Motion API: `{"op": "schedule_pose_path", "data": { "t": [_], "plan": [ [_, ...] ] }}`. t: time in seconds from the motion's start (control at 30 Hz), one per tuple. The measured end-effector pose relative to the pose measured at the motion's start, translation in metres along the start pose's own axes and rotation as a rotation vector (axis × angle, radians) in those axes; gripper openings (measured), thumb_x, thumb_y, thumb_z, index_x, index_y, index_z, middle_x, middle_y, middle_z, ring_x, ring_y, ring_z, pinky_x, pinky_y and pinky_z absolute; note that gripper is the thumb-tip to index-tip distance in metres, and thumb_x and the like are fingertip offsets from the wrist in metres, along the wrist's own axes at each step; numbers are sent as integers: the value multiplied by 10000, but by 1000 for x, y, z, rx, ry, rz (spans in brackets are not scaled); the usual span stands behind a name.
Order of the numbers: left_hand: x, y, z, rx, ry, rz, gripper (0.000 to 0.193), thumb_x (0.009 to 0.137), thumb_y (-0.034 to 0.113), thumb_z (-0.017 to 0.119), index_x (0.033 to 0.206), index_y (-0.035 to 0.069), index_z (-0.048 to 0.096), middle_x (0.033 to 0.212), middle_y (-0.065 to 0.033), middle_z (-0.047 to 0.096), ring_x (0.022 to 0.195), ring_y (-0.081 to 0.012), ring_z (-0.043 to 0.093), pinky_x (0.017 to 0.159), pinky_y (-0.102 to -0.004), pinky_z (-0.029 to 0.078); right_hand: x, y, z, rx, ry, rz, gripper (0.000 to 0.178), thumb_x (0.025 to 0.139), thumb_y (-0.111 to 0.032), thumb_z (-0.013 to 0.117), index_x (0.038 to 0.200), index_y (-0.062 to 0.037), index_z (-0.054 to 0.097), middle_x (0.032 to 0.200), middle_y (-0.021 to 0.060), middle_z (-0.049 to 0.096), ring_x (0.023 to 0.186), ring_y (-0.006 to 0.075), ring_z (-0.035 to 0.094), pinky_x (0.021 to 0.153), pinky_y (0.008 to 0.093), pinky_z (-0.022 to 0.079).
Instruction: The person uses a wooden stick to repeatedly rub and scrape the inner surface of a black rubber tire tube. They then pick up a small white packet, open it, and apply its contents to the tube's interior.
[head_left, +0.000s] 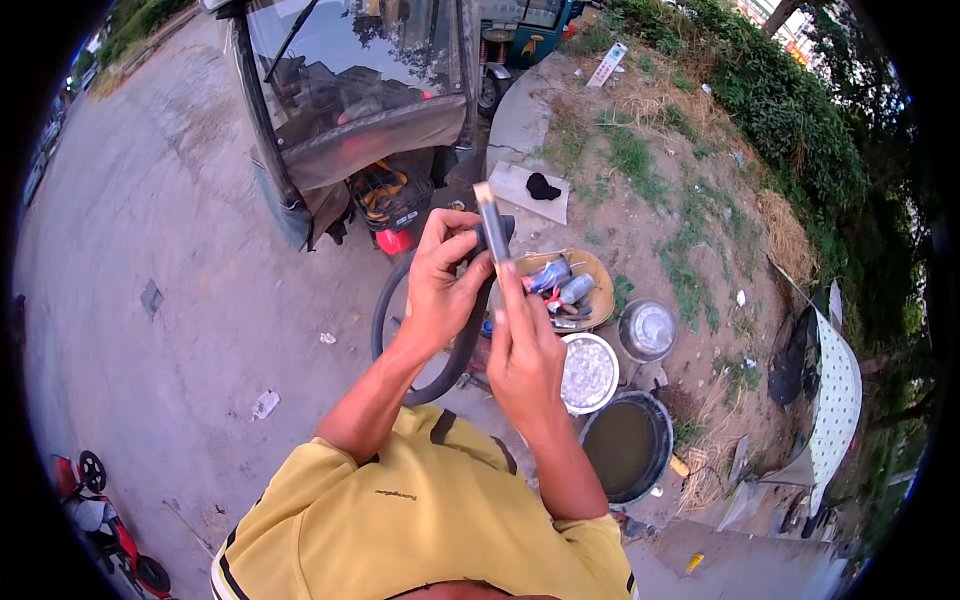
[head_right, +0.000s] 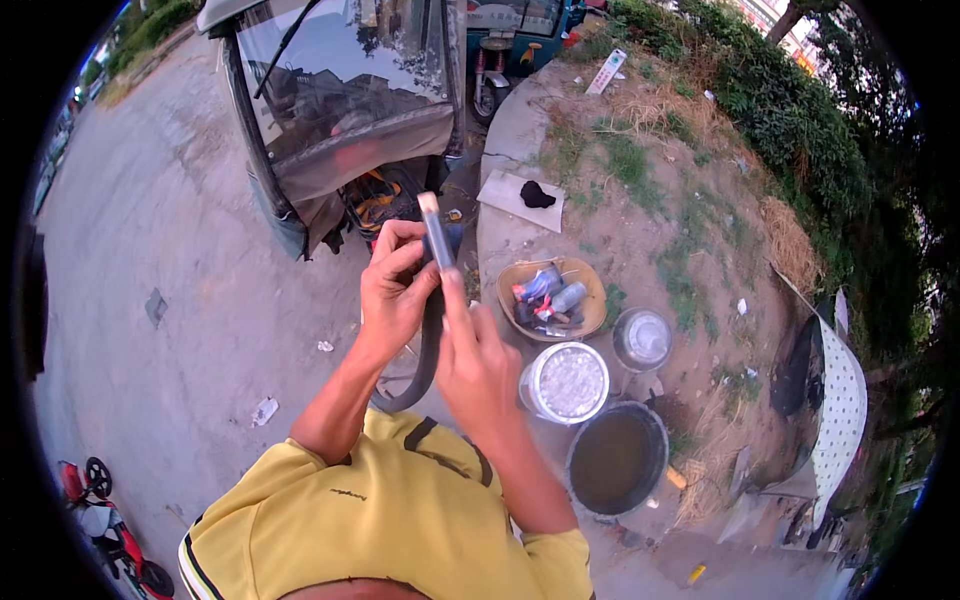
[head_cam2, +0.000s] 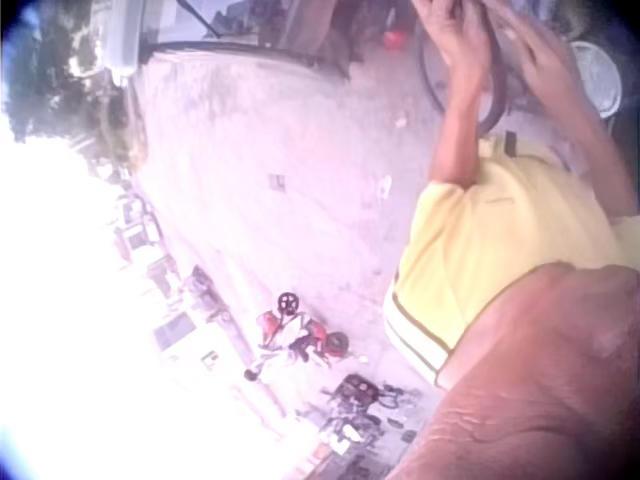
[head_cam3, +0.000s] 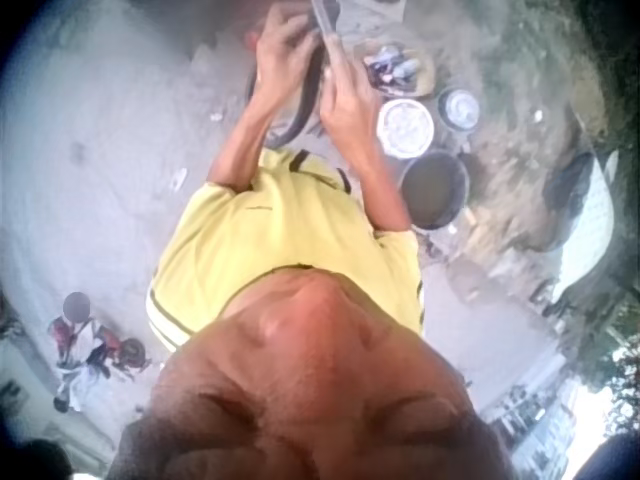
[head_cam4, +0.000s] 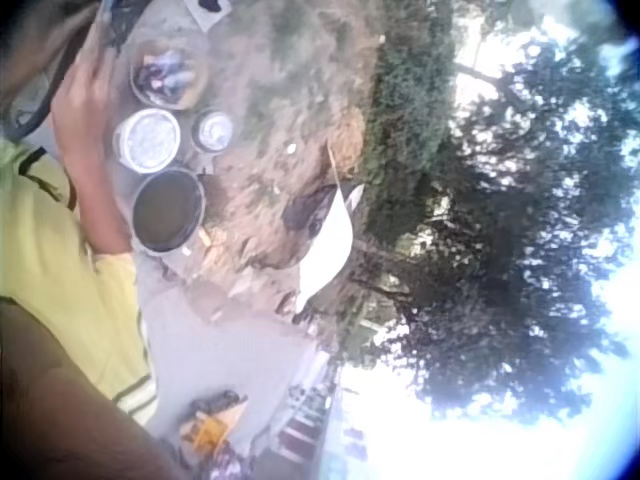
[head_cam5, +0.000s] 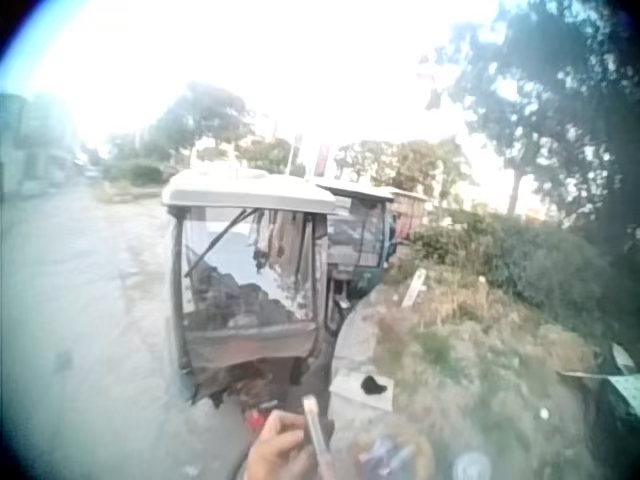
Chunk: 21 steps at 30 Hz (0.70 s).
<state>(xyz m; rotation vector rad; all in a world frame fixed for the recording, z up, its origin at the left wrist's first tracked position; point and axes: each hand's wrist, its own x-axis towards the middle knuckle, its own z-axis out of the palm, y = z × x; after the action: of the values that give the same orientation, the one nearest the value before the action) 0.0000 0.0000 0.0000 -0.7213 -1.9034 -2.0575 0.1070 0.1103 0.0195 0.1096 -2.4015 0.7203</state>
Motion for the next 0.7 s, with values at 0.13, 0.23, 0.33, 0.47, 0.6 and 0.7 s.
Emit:
{"op": "schedule_pose_path", "data": {
  "t": [0.13, 0.23, 0.33, 0.47, 0.6, 0.7],
  "plan": [
    [1, 5, -46, -74, 43, 28, 240, 926, -67, 758, 1159, -12, 772, 1217, -82, 589, 1046, -157, 603, 861, -270, 525, 33, -39, 18, 62, 67, -123, 583, 982, -31, 659, 1553, -103, 566, 991, 158, 672, 696, 321, 662, 587, 431, 534],
    [-10, 16, -81, -99, 115, 55, 271, 888, -101, 765, 1146, -20, 767, 1204, -100, 593, 1044, -185, 620, 886, -288, 531, 9, -62, 27, 106, 123, -203, 583, 964, 14, 651, 1536, -70, 577, 961, 149, 667, 675, 310, 648, 586, 438, 529],
    [-18, 23, -107, -76, 166, 78, 249, 866, -105, 776, 1103, -35, 752, 1180, -110, 597, 1041, -204, 620, 878, -295, 529, -7, -87, 47, 102, 2, -163, 581, 973, 16, 643, 1542, -77, 572, 948, 150, 657, 695, 315, 662, 603, 444, 536],
    [-30, 20, -155, 31, 235, 32, 213, 857, -93, 789, 1060, -47, 740, 1168, -114, 605, 1035, -218, 614, 862, -321, 523, 27, -126, 75, 119, -68, -262, 631, 977, -16, 663, 1586, -101, 523, 918, 148, 631, 702, 330, 676, 593, 444, 540],
    [-39, 27, -209, 158, 295, 76, 210, 902, -97, 758, 1101, -32, 759, 1203, -67, 580, 1046, -137, 569, 842, -251, 480, 4, -148, 91, 209, -192, -204, 553, 998, 27, 607, 1542, -58, 563, 1000, 215, 679, 767, 404, 663, 665, 471, 532],
    [-45, 23, -231, 150, 344, 53, 228, 903, -90, 762, 1122, -27, 769, 1201, -66, 581, 1053, -139, 568, 849, -254, 481, 17, -168, 120, 192, -164, -301, 610, 979, -16, 662, 1571, -106, 547, 913, 155, 638, 675, 344, 669, 571, 452, 531]
  ]
}}
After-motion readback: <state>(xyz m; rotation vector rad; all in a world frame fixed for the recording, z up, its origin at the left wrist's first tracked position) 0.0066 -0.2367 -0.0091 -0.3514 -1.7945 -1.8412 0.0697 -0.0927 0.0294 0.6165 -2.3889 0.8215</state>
